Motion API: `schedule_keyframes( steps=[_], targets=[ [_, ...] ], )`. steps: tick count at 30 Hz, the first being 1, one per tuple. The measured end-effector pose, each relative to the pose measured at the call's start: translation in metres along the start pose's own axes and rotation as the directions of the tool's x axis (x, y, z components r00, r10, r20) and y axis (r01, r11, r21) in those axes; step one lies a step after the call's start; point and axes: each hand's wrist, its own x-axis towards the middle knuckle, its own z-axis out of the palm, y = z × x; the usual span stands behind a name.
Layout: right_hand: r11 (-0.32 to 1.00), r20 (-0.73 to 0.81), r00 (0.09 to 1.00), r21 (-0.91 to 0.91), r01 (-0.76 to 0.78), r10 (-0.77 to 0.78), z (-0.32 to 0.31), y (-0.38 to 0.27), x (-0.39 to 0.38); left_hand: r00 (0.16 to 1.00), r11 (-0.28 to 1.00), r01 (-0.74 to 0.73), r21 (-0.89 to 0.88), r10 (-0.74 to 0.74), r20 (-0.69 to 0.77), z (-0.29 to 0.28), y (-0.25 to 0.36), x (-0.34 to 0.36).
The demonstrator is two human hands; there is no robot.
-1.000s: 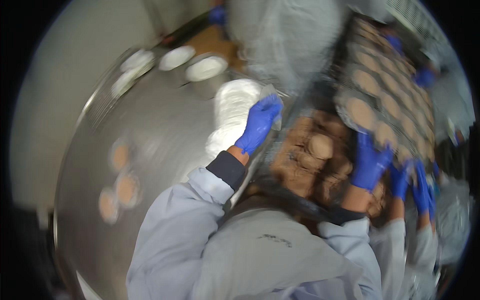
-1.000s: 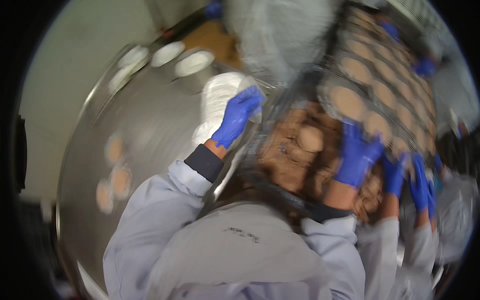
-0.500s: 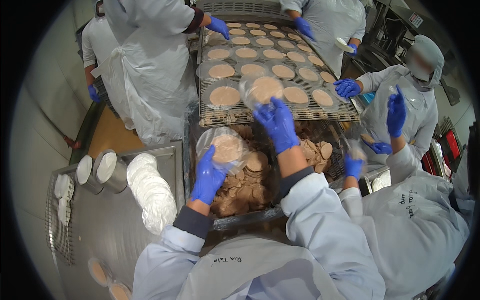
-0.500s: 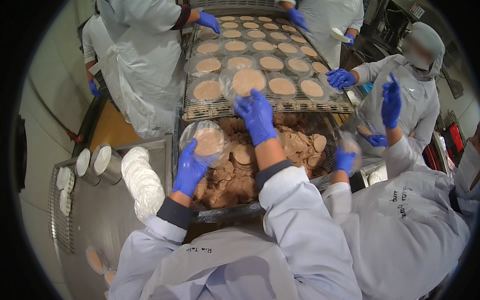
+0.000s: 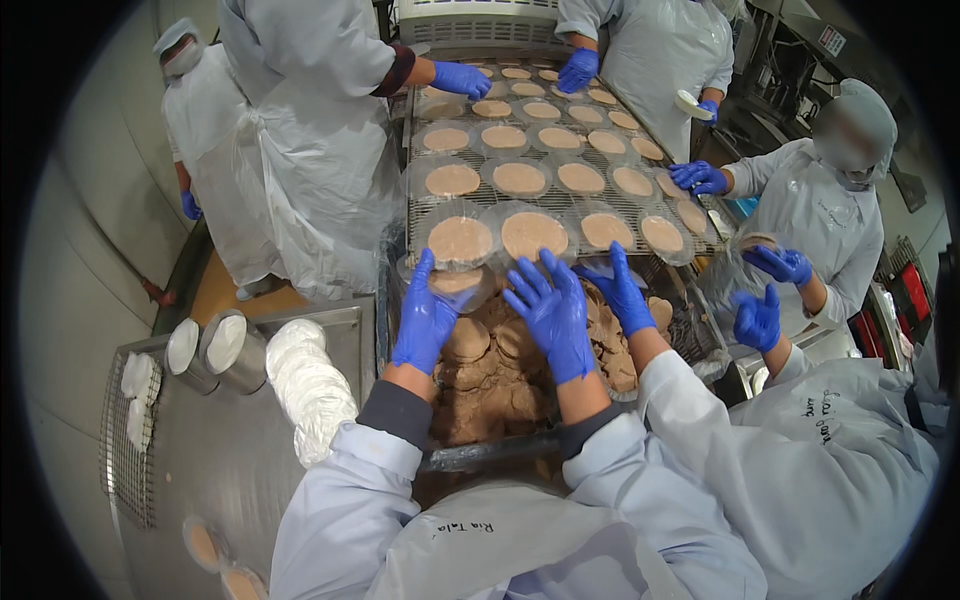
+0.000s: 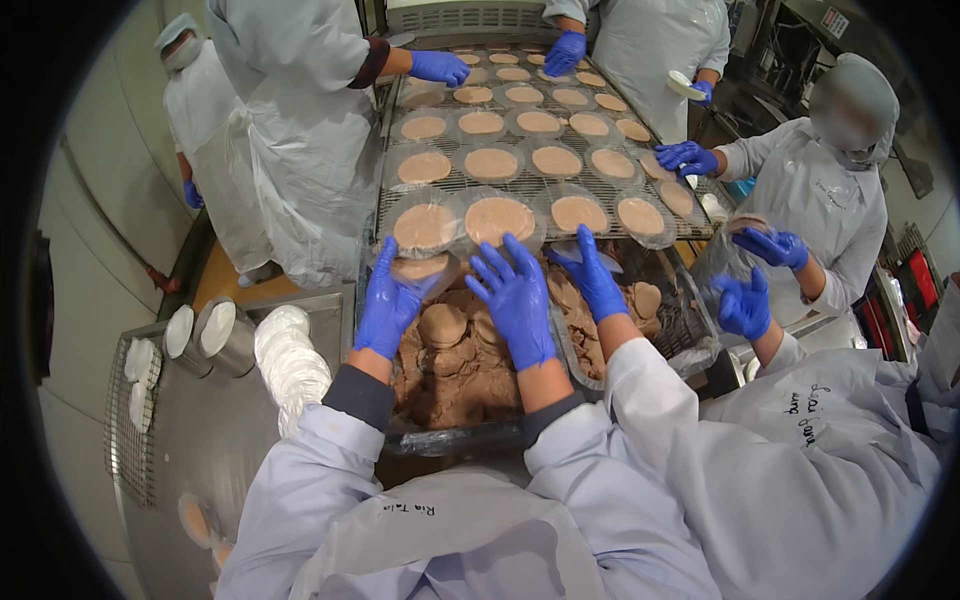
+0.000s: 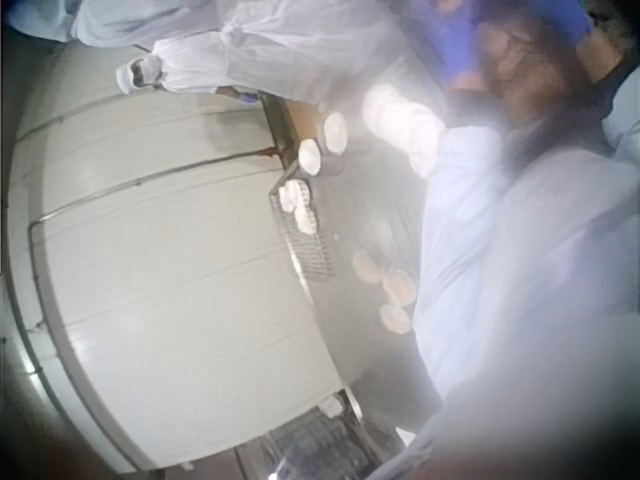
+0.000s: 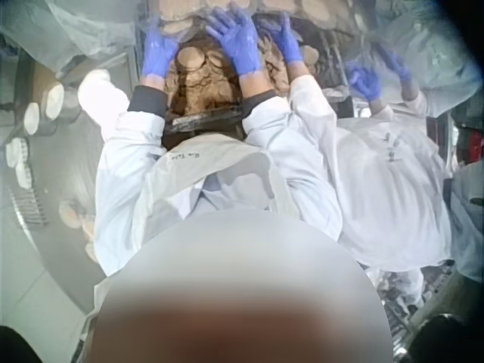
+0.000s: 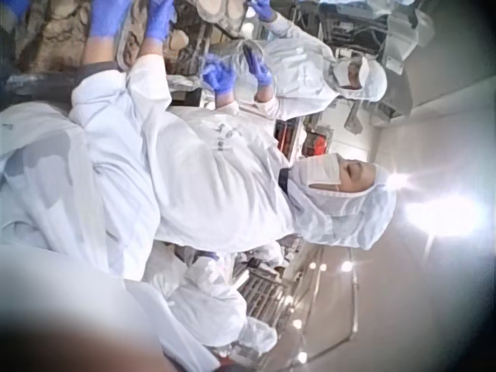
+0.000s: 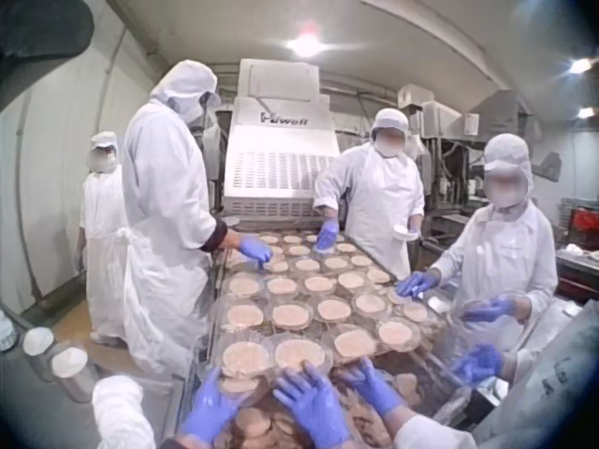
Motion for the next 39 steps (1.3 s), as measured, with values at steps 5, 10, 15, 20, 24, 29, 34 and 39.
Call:
schedule_keyframes(
  steps=[5, 10, 15, 20, 24, 29, 34, 39],
  targets=[
    [0.923, -0.106, 0.977, 0.360, -0.135, 0.184, -0.008, -0.005, 0.004, 0.996, 0.992, -0.085, 0.090, 0.086, -0.005, -0.003, -0.019, 0.013],
    [0.991, -0.173, 0.985, 0.134, 0.013, 0.010, -0.005, -0.007, -0.007, 0.984, 0.927, -0.131, 0.353, 0.165, -0.068, -0.029, -0.008, -0.038],
    [0.624, 0.216, 0.943, -0.708, 0.330, -0.254, 0.043, 0.043, -0.028, 0.959, 0.570, -0.232, 0.788, 0.271, 0.086, 0.027, -0.018, -0.069],
    [0.961, 0.178, 0.984, -0.267, 0.072, -0.024, 0.059, 0.036, -0.030, 0.996, 0.955, -0.034, 0.295, 0.058, -0.073, -0.010, -0.007, -0.049],
    [0.991, -0.304, 0.946, -0.035, -0.129, 0.112, 0.014, 0.022, -0.023, 0.984, 0.996, 0.073, 0.042, -0.065, -0.169, -0.077, -0.019, -0.049],
    [0.999, -0.344, 0.938, 0.020, -0.033, 0.037, -0.006, 0.006, -0.009, 0.992, 0.983, 0.124, -0.132, -0.123, 0.021, 0.001, 0.003, -0.024],
    [0.994, -0.392, 0.920, 0.109, 0.031, 0.014, 0.018, 0.000, 0.023, 1.000, 0.998, 0.018, -0.056, -0.018, 0.003, 0.005, -0.004, -0.014],
    [0.996, -0.311, 0.950, 0.094, 0.004, 0.026, -0.043, -0.028, 0.054, 0.958, 0.861, -0.257, 0.439, 0.287, -0.003, 0.008, -0.050, -0.003]
  ],
)
